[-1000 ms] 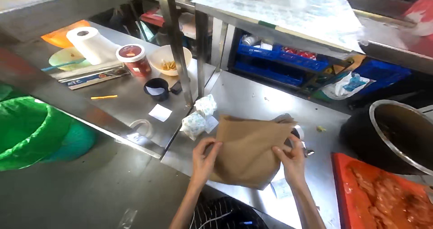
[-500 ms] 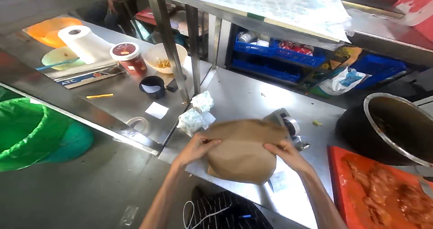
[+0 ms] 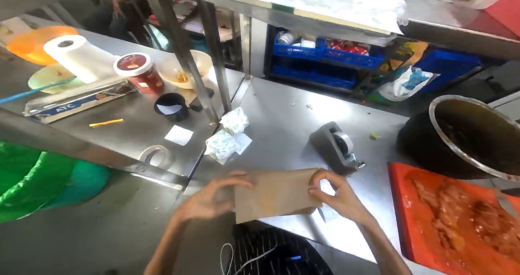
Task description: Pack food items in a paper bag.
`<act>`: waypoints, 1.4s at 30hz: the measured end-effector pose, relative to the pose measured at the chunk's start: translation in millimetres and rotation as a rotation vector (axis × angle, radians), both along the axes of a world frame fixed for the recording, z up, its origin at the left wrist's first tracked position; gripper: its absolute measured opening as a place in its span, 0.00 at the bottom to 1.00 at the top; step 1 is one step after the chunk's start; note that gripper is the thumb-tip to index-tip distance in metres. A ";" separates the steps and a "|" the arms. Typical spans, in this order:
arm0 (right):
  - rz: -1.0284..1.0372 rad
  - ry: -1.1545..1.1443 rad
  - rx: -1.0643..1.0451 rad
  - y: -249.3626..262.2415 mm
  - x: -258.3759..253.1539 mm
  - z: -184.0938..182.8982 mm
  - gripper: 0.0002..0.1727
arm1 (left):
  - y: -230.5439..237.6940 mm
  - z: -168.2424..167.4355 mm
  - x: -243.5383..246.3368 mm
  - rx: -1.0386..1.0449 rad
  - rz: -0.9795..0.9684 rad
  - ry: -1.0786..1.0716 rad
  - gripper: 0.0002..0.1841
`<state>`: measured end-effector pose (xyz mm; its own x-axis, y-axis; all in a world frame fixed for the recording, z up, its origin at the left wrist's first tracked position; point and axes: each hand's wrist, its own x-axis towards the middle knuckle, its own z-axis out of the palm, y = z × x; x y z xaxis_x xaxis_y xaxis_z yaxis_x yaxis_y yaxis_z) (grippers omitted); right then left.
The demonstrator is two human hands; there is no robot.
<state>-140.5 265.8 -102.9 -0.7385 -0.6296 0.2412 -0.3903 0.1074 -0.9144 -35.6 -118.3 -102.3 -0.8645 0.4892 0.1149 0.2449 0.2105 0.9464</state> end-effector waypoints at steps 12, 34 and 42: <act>-0.363 -0.039 -0.118 14.1 15.8 -11.1 0.23 | 121.8 -41.5 6.6 0.247 1.044 0.028 0.65; -0.710 -0.639 -0.117 140.2 -32.9 -93.6 0.14 | 140.5 -48.1 -137.5 0.319 1.292 0.035 0.35; -0.558 -0.521 -0.247 34.5 22.3 -36.1 0.09 | 126.7 -40.0 -140.6 0.308 1.217 0.003 0.33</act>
<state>-118.2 300.4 -139.0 -0.9847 -0.1080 -0.1369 0.1447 -0.0682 -0.9871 -176.2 8.4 -142.3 -0.7359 -0.6718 0.0848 0.0496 0.0714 0.9962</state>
